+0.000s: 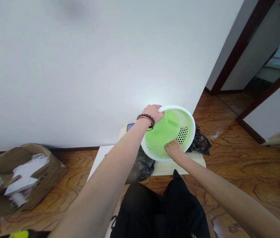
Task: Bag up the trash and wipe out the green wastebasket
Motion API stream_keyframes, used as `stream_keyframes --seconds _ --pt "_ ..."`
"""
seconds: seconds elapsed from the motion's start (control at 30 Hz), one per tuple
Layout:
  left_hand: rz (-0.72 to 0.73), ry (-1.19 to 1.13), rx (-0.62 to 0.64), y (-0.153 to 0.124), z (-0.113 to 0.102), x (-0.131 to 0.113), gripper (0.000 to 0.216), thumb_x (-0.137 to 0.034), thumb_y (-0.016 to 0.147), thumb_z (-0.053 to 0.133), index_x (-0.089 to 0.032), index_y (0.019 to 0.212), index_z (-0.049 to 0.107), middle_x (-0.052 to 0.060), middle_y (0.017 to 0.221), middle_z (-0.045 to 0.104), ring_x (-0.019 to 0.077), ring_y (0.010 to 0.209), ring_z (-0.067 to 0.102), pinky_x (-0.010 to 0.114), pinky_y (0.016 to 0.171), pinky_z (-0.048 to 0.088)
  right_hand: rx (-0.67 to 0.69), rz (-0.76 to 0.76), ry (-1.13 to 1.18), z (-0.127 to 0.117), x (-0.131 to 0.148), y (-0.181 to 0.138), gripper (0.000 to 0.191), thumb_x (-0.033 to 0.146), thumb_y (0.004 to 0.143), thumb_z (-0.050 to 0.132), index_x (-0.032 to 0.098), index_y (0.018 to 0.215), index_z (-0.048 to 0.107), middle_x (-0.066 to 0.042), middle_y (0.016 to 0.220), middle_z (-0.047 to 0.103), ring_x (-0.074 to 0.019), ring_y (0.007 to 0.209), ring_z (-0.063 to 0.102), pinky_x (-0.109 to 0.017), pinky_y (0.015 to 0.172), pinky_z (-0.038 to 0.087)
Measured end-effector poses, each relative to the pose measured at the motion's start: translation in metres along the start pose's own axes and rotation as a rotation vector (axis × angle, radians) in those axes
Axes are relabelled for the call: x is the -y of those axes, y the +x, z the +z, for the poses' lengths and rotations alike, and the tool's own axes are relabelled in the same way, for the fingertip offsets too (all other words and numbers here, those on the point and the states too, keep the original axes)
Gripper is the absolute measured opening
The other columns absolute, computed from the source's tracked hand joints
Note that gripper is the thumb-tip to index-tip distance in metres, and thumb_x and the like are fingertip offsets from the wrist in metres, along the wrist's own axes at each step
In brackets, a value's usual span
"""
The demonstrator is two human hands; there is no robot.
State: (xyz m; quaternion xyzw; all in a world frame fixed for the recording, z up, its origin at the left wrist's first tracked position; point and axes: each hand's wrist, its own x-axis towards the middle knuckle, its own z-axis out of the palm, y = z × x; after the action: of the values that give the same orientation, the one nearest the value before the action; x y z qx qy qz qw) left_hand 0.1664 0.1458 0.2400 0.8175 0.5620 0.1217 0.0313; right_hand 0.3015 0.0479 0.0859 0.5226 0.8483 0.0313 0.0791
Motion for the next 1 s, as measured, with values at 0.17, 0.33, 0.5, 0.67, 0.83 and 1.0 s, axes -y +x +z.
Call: stream_keyframes --seconds 0.17,0.33,0.5,0.67,0.83,1.0 --pt "0.016 -0.003 -0.004 0.0 0.001 0.002 0.035 -0.044 0.077 0.042 -0.026 0.098 0.064 0.004 0.083 0.067 0.0206 0.074 0.061 0.029 0.065 0.047 -0.05 0.072 0.049 0.007 -0.004 0.0 0.026 0.011 0.085 0.039 0.013 0.097 0.062 -0.014 0.094 0.065 -0.0221 0.091 0.059 -0.032 0.079 0.037" --pt "0.005 -0.002 0.005 0.001 0.001 0.0 0.036 -0.043 0.076 0.042 -0.026 0.099 0.064 0.005 0.085 0.068 0.0207 0.077 0.061 0.03 0.068 0.047 -0.029 0.287 0.154 0.005 -0.005 0.005 0.026 0.021 0.084 0.041 0.012 0.095 0.063 -0.015 0.085 0.066 -0.0249 0.087 0.061 -0.034 0.078 0.039" --pt "-0.037 -0.01 0.031 0.0 -0.001 -0.005 0.035 -0.042 0.076 0.042 -0.027 0.098 0.065 0.005 0.083 0.067 0.0213 0.076 0.061 0.03 0.067 0.047 0.024 0.362 0.366 0.003 0.029 0.009 0.032 0.024 0.087 0.035 0.015 0.098 0.064 -0.014 0.087 0.066 -0.0237 0.081 0.063 -0.032 0.071 0.042" --pt "-0.028 -0.011 0.037 0.001 -0.002 -0.005 0.036 -0.043 0.076 0.043 -0.027 0.102 0.063 0.005 0.087 0.067 0.0203 0.079 0.061 0.029 0.069 0.046 -0.082 0.102 0.443 0.008 0.044 -0.001 0.036 0.018 0.089 0.033 0.021 0.118 0.055 -0.009 0.101 0.066 -0.0196 0.092 0.06 -0.027 0.08 0.04" --pt "-0.013 0.011 0.032 0.003 0.001 -0.007 0.036 -0.043 0.077 0.041 -0.025 0.098 0.064 0.006 0.087 0.066 0.0213 0.08 0.061 0.03 0.07 0.046 -0.005 -0.137 0.282 0.01 0.007 -0.01 0.037 0.01 0.087 0.036 0.018 0.119 0.053 -0.011 0.107 0.064 -0.0198 0.101 0.057 -0.028 0.087 0.038" --pt "-0.034 0.002 0.043 0.002 0.0 -0.009 0.038 -0.043 0.077 0.041 -0.025 0.102 0.063 0.007 0.092 0.066 0.0215 0.083 0.06 0.03 0.072 0.046 -0.033 -0.065 0.189 0.017 -0.011 -0.015 0.033 0.01 0.087 0.036 0.013 0.11 0.059 -0.015 0.104 0.064 -0.0228 0.103 0.055 -0.032 0.09 0.037"
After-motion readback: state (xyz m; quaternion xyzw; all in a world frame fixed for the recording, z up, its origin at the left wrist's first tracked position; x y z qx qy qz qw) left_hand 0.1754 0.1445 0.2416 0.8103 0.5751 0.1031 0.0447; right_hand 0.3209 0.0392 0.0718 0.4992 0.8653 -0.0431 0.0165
